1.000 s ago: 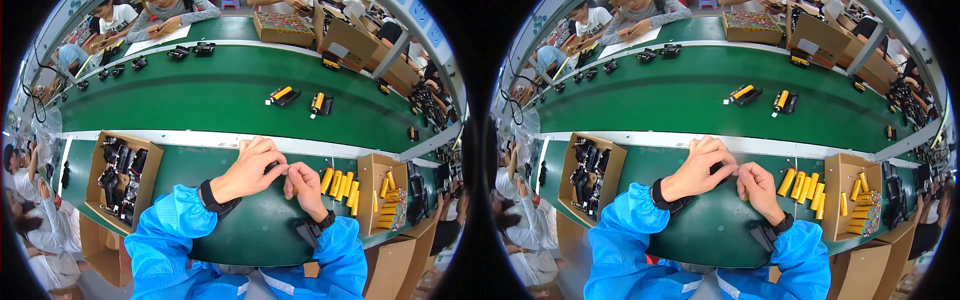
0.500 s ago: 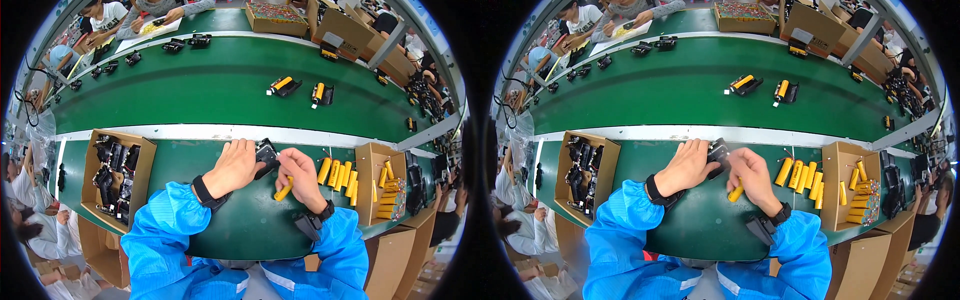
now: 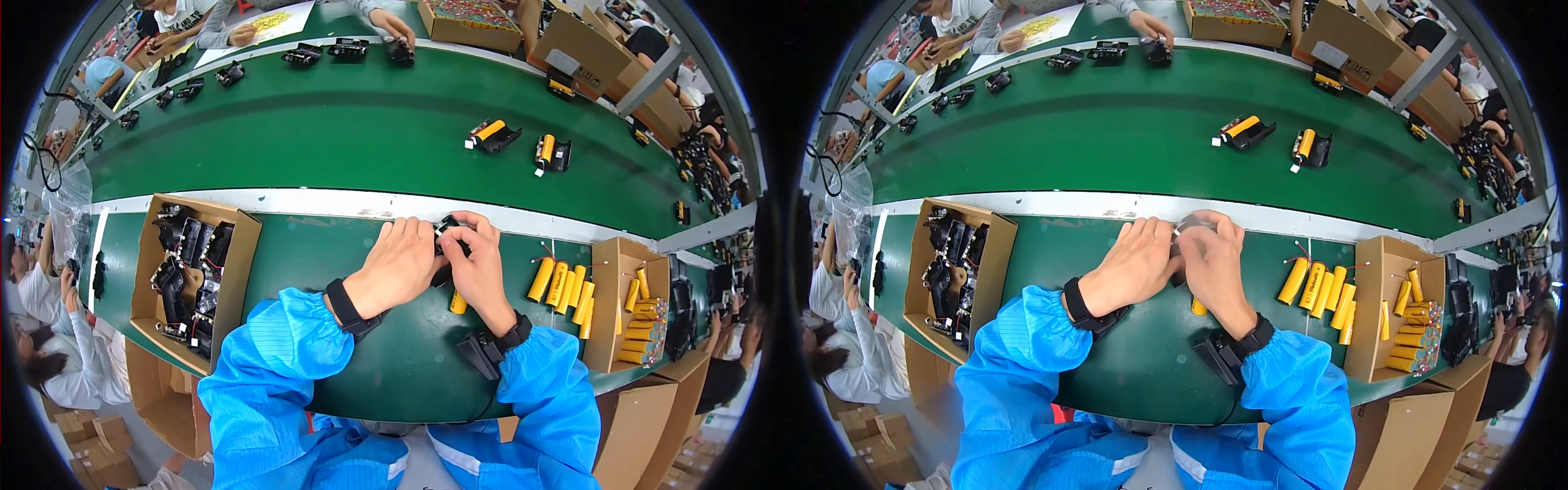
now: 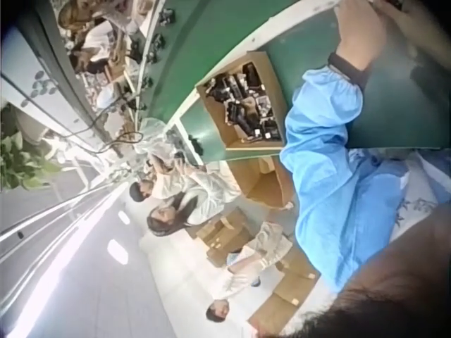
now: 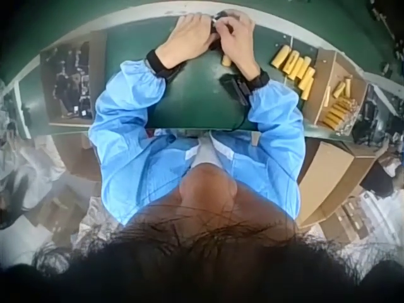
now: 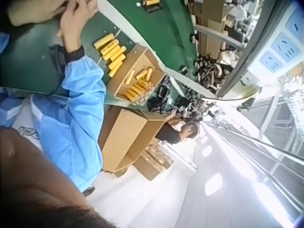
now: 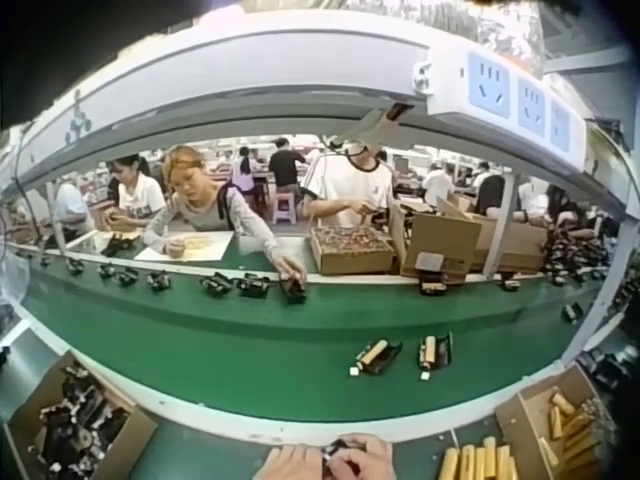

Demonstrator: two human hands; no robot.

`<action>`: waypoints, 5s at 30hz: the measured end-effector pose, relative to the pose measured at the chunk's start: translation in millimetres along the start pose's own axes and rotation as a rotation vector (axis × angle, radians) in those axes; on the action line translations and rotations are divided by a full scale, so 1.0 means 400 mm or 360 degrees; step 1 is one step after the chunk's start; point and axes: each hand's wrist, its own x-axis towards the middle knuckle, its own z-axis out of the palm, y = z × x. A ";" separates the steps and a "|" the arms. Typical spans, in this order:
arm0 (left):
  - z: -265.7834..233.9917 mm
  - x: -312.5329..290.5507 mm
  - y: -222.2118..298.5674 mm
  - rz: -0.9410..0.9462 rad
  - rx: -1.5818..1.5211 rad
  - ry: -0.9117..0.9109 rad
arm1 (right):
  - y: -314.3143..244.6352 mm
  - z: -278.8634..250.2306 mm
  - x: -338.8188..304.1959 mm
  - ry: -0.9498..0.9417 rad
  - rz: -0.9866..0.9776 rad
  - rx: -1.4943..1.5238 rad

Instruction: The person picks up a battery and a plastic housing by hand, fits the battery into the housing, and connects the wires before placing the unit on the conveyor belt.

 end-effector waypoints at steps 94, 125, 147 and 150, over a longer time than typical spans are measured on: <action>-0.051 -0.076 -0.071 0.0212 -0.0142 0.0224 | -0.064 -0.001 -0.016 -0.0311 -0.0371 -0.0363; -0.079 -0.060 -0.096 0.0262 -0.0297 0.0198 | -0.084 0.044 -0.012 -0.0098 -0.0369 -0.0377; -0.013 0.011 -0.031 -0.0158 0.0009 0.0149 | -0.044 0.054 -0.006 -0.0061 -0.0332 -0.0290; -0.010 0.007 -0.031 -0.0153 0.0027 0.0170 | -0.051 0.055 -0.005 -0.0063 -0.0355 -0.0233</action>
